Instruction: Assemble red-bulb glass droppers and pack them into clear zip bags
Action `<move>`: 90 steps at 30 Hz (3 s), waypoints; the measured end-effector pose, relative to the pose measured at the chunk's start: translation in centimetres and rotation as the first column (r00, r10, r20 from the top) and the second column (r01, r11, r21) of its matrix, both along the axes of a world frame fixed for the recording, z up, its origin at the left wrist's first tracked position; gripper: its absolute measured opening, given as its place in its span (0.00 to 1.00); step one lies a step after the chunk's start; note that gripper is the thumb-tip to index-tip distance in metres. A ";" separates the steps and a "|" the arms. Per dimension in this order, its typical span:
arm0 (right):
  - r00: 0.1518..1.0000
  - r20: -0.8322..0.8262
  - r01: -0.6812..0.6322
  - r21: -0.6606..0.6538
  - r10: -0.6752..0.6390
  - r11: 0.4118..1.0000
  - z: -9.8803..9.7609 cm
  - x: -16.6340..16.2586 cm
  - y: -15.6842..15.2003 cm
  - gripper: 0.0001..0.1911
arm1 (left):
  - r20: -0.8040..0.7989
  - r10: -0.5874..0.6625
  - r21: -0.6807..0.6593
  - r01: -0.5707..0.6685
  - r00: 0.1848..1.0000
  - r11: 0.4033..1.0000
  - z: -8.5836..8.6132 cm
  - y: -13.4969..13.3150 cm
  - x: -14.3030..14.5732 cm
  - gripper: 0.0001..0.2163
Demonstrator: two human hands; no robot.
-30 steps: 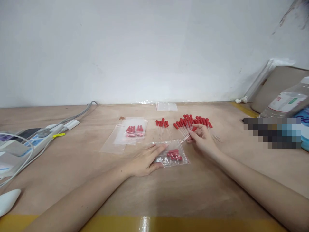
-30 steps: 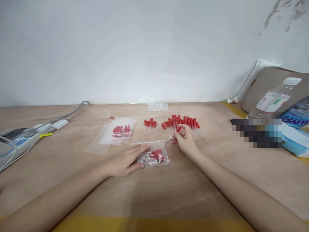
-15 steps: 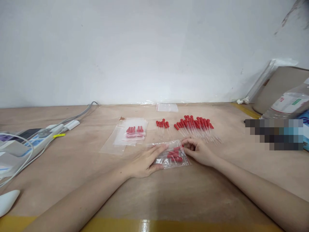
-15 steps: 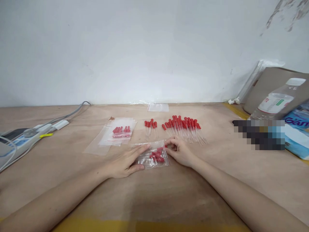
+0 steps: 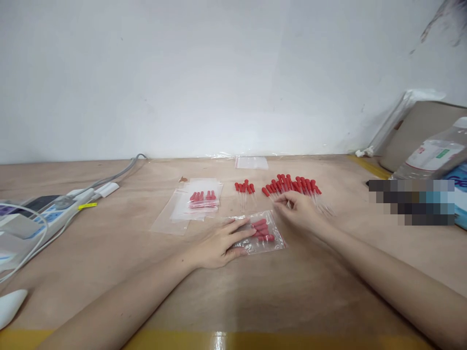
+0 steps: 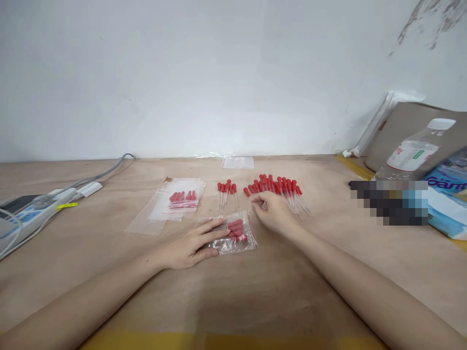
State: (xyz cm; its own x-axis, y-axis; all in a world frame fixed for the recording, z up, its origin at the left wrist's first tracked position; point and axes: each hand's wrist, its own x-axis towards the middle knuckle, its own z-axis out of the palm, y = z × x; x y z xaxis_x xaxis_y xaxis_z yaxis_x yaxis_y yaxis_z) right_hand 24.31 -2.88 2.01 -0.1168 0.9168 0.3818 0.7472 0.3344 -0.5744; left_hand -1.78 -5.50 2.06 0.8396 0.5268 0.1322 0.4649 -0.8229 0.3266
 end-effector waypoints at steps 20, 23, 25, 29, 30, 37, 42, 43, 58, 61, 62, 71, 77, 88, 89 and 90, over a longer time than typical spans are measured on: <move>0.915 -0.403 -0.040 -0.187 -0.039 0.982 2.4 0.2 0.7 0.13 | 0.019 -0.064 0.022 0.063 0.998 0.998 0.3 0.0 0.2 0.22; 0.723 -0.690 -0.103 -0.154 -0.032 0.983 1.0 1.4 -1.1 0.14 | 0.020 -0.062 0.030 0.061 0.998 0.998 0.1 0.1 0.2 0.22; 0.631 -0.775 -0.101 -0.112 -0.023 0.989 -0.1 1.3 -1.8 0.18 | 0.014 -0.064 0.030 0.063 0.998 0.998 0.1 0.1 0.2 0.22; 0.569 -0.820 -0.100 -0.141 -0.060 0.985 -1.5 0.2 -2.6 0.27 | 0.023 -0.064 0.026 0.064 0.998 0.998 0.1 0.0 0.2 0.22; 0.566 -0.822 -0.108 -0.149 -0.063 0.983 -1.6 0.0 -2.7 0.28 | 0.021 -0.063 0.026 0.062 0.998 0.998 0.1 0.0 0.2 0.22; 0.533 -0.845 -0.172 -0.162 -0.047 0.972 -1.5 -0.8 -3.3 0.26 | 0.011 -0.052 0.024 0.052 0.999 0.998 0.0 0.1 0.2 0.22; 0.505 -0.862 -0.168 -0.143 -0.040 0.975 -1.6 -1.1 -3.3 0.23 | 0.040 -0.065 0.014 0.064 0.997 0.998 0.6 -0.1 0.3 0.22; 0.497 -0.867 -0.169 -0.143 -0.041 0.975 -1.7 -1.1 -3.3 0.23 | 0.040 -0.065 0.012 0.065 0.997 0.998 0.7 -0.1 0.3 0.22; 0.446 -0.891 -0.230 -0.199 -0.078 0.953 -1.7 -0.1 -3.7 0.21 | 0.025 -0.042 0.009 0.042 0.999 0.999 0.2 0.0 0.2 0.23; 0.468 -0.872 -0.196 -0.263 -0.146 0.945 -2.0 0.1 -3.6 0.21 | 0.027 -0.041 0.016 0.041 0.999 0.999 0.1 0.0 0.2 0.23; 0.520 -0.840 -0.199 -0.292 -0.152 0.935 -2.2 0.1 -3.6 0.20 | 0.025 -0.039 0.016 0.039 0.999 0.999 0.1 0.1 0.1 0.23; 0.930 -0.353 -0.167 -0.169 0.099 0.971 -2.8 0.0 -3.0 0.11 | 0.062 -0.041 -0.030 0.043 0.997 0.999 0.5 -0.2 0.3 0.26; 0.813 -0.582 -0.246 -0.341 0.001 0.907 -2.5 -1.2 -3.3 0.21 | 0.057 -0.027 -0.030 0.029 0.998 0.999 0.5 -0.2 0.3 0.26; 0.789 -0.578 -0.162 -0.523 -0.208 0.837 -0.5 -1.9 -3.6 0.20 | 0.075 -0.019 -0.023 0.021 0.997 1.000 0.5 -0.1 0.3 0.26; 0.820 -0.540 -0.164 -0.538 -0.189 0.827 -0.5 -2.0 -3.4 0.18 | 0.072 -0.017 -0.029 0.019 0.997 0.999 0.4 -0.1 0.3 0.26; 0.850 -0.504 -0.178 -0.550 -0.155 0.816 -0.4 -2.1 -3.2 0.17 | 0.072 -0.015 -0.035 0.018 0.997 0.999 0.4 -0.1 0.2 0.26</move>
State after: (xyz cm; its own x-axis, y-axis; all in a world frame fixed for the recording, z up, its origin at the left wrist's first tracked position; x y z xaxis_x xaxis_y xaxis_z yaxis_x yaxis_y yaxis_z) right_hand 22.24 -6.13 1.59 -0.0727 0.9788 -0.1913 0.2902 -0.1627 -0.9430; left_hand -1.54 -5.59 2.45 0.8372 0.5187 0.1735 0.4260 -0.8173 0.3880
